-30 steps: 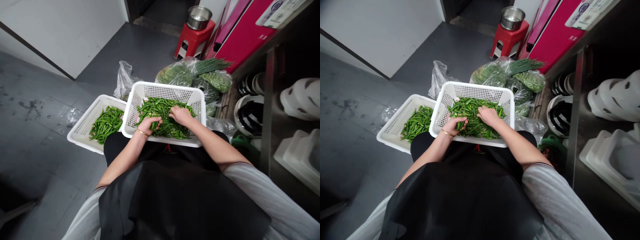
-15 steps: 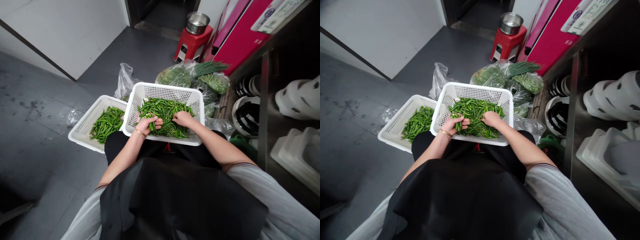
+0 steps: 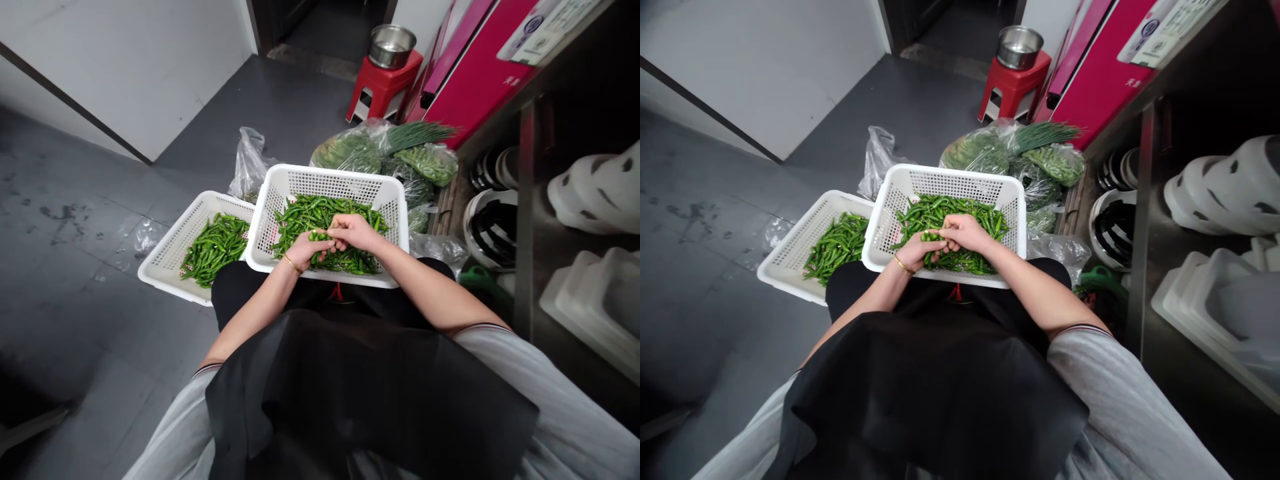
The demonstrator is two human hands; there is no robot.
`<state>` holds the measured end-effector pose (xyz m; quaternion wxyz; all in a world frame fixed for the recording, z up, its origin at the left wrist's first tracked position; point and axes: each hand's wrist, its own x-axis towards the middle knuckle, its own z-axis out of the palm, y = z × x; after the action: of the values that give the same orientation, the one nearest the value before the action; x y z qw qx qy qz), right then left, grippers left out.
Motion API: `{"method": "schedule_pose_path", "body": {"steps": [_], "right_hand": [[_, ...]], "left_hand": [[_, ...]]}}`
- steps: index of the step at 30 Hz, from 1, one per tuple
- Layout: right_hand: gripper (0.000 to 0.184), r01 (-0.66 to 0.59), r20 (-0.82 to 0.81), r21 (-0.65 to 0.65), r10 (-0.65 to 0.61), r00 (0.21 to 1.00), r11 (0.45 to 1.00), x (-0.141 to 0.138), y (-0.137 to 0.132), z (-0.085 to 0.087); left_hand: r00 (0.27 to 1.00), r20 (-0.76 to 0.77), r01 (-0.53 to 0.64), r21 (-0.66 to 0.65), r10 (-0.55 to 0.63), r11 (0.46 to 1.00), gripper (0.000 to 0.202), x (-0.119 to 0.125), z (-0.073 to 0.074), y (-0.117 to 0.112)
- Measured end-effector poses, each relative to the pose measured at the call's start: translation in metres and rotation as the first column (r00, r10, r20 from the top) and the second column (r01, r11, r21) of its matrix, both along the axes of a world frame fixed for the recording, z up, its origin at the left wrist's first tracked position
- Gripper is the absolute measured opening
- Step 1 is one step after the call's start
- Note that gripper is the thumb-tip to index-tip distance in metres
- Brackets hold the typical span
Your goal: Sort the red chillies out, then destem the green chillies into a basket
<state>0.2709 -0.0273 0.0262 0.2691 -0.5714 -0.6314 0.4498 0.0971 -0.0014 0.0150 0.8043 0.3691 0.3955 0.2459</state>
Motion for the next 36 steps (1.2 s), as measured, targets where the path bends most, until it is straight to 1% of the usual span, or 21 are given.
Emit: {"method": "schedule_pose_path", "body": {"steps": [1,3,4,5,6,7,9,10,11,12,13,14,16,19,21,23,28,30,32,34,36], "right_hand": [[0.023,0.01,0.085,0.115,-0.02,0.996,0.993,-0.005,-0.004,0.003],[0.027,-0.005,0.287,0.309,-0.089,0.954,0.951,-0.012,-0.011,0.003],[0.029,-0.021,0.371,0.362,-0.123,0.92,0.932,-0.013,-0.013,0.0],[0.032,-0.039,0.44,0.377,-0.142,0.887,0.926,-0.011,-0.015,-0.005],[0.035,-0.06,0.501,0.357,-0.137,0.855,0.932,-0.008,-0.017,-0.012],[0.035,-0.099,0.566,0.302,-0.095,0.819,0.948,-0.004,-0.017,-0.021],[0.03,-0.241,0.704,0.108,0.096,0.704,0.965,0.004,-0.018,-0.04],[0.03,-0.327,0.753,-0.008,0.221,0.62,0.945,0.007,-0.017,-0.05],[0.032,-0.401,0.78,-0.11,0.329,0.532,0.909,0.008,-0.016,-0.057],[0.033,-0.452,0.795,-0.178,0.399,0.458,0.874,0.009,-0.015,-0.063],[0.032,-0.487,0.804,-0.207,0.431,0.41,0.849,0.008,-0.013,-0.066],[0.031,-0.508,0.811,-0.206,0.436,0.39,0.836,0.007,-0.01,-0.067],[0.031,-0.527,0.816,-0.164,0.415,0.403,0.834,0.006,-0.005,-0.06],[0.03,-0.484,0.811,-0.09,0.346,0.472,0.871,0.012,-0.001,-0.044],[0.028,-0.45,0.806,-0.081,0.324,0.495,0.889,0.014,-0.003,-0.039],[0.027,-0.448,0.801,-0.115,0.35,0.486,0.886,0.011,-0.006,-0.043],[0.031,-0.42,0.805,-0.199,0.392,0.444,0.885,-0.012,-0.004,-0.067],[0.028,-0.42,0.792,-0.198,0.397,0.464,0.886,-0.013,0.002,-0.066],[0.023,-0.405,0.75,-0.142,0.365,0.552,0.903,-0.009,0.007,-0.054],[0.02,-0.359,0.672,-0.031,0.285,0.684,0.933,-0.004,0.01,-0.037],[0.016,-0.299,0.559,0.091,0.2,0.805,0.95,-0.004,0.01,-0.02]], "left_hand": [[1.0,0.004,0.013,-0.014,-0.013,1.0,0.034,0.002,0.001,-0.001],[1.0,0.0,0.012,-0.045,-0.012,0.999,0.032,0.001,0.002,-0.002],[1.0,-0.005,0.007,-0.061,-0.007,0.998,0.032,-0.001,0.001,-0.003],[1.0,-0.011,0.002,-0.077,-0.003,0.997,0.031,-0.005,0.0,-0.003],[1.0,-0.018,-0.001,-0.092,0.0,0.996,0.031,-0.009,-0.001,-0.003],[1.0,-0.021,-0.007,-0.102,0.005,0.995,0.032,-0.013,-0.003,-0.003],[0.999,-0.018,-0.042,-0.097,0.04,0.994,0.033,-0.021,-0.006,-0.003],[0.998,-0.01,-0.067,-0.083,0.067,0.994,0.034,-0.024,-0.007,-0.002],[0.995,0.0,-0.097,-0.061,0.097,0.993,0.035,-0.026,-0.007,-0.001],[0.992,0.008,-0.127,-0.036,0.128,0.991,0.036,-0.027,-0.006,0.001],[0.988,0.01,-0.153,-0.014,0.153,0.988,0.038,-0.028,-0.005,0.002],[0.985,0.003,-0.171,0.003,0.171,0.985,0.039,-0.028,-0.004,0.003],[0.982,-0.027,-0.188,0.018,0.189,0.982,0.038,-0.028,-0.002,0.006],[0.984,-0.059,-0.171,-0.011,0.17,0.985,0.032,-0.028,-0.002,0.008],[0.988,-0.052,-0.148,-0.031,0.146,0.989,0.031,-0.029,-0.005,0.008],[0.99,-0.039,-0.138,-0.035,0.136,0.99,0.031,-0.028,-0.008,0.008],[0.986,-0.035,-0.162,-0.019,0.161,0.987,0.036,-0.03,-0.008,0.005],[0.983,-0.051,-0.177,-0.011,0.177,0.984,0.038,-0.032,-0.006,0.005],[0.975,-0.075,-0.213,-0.011,0.211,0.977,0.04,-0.032,-0.006,0.005],[0.963,-0.075,-0.259,-0.011,0.258,0.966,0.043,-0.028,-0.007,0.004],[0.951,-0.025,-0.307,0.01,0.307,0.952,0.046,-0.019,-0.008,0.003]]}}
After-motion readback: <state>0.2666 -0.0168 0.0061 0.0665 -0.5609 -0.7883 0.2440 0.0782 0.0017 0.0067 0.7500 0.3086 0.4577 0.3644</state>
